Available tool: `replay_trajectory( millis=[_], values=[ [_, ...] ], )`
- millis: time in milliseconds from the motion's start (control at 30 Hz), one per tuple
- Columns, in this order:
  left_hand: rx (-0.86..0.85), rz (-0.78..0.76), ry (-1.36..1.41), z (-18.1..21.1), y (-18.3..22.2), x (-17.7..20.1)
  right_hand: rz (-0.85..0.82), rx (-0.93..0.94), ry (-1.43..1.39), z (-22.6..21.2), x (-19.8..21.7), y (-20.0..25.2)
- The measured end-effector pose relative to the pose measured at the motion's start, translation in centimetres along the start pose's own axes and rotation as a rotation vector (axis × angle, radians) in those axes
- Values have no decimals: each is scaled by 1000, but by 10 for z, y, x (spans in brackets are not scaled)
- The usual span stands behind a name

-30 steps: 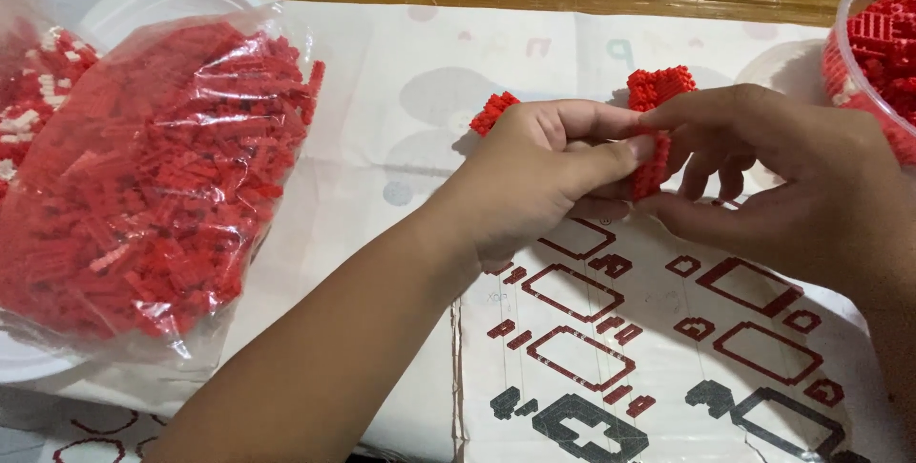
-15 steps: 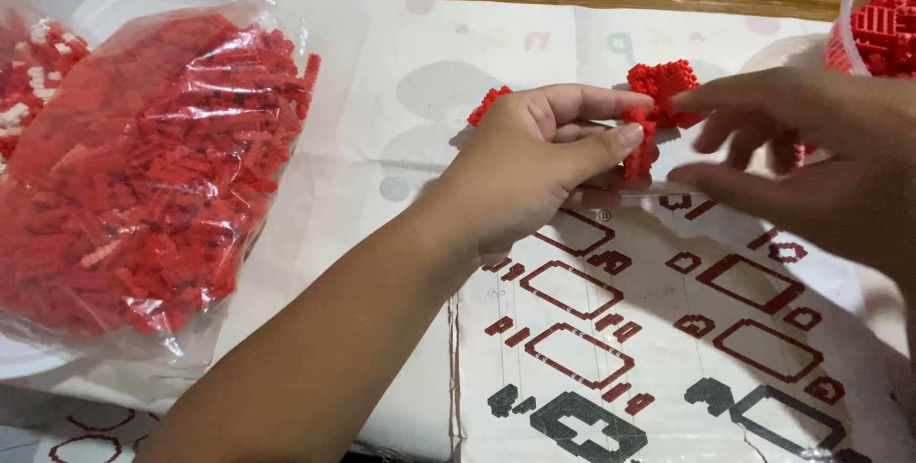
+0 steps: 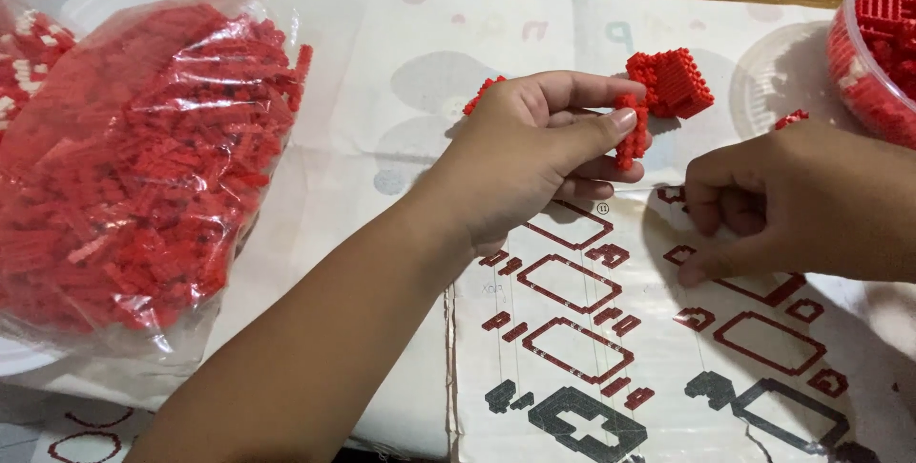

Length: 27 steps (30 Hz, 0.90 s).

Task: Assembling small red interlocking toy blocks into a larger structure on a table.

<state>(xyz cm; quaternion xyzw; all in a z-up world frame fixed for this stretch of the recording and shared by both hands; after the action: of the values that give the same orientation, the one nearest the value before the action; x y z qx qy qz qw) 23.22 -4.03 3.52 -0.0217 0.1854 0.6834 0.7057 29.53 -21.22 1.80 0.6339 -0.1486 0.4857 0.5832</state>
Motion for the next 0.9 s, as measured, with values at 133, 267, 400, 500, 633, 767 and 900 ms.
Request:
replay_trajectory(
  millis=[133, 267, 400, 500, 633, 767, 900],
  values=[
    [6, -9, -10, 1, 3, -3, -21, -32, 87, -1, -1, 2],
    [42, -7, -77, -2, 5, -4, -14, -14, 48, 3, -5, -1],
    [60, -29, -117, -5, 2, -5, 58, 12, 22, 15, -1, -3],
    [67, -7, -107, -3, 4, -5, 559, 480, -803, 61, 21, -6],
    [177, 35, -168, 2, 15, -8, 766, 490, -674, 69, 58, 19],
    [221, 39, -173, -2, 17, -9, 863, 300, -666, 73, 66, 36],
    [268, 71, -298, -2, 23, -14, 596, -89, -431, 64, 63, 41]
  ],
)
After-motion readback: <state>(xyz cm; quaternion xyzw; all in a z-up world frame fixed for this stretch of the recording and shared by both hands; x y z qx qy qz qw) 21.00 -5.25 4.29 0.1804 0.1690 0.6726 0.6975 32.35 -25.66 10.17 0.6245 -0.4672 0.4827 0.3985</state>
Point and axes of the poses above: each hand's wrist, its own y-axis away from the middle knuckle, its own x-axis out of the back of the hand, z = x × y, the point moved 10 cm from there along -y, towards the middle knuckle, and after that the axes turned 2 degrees about -z, right-handed, at the moved point
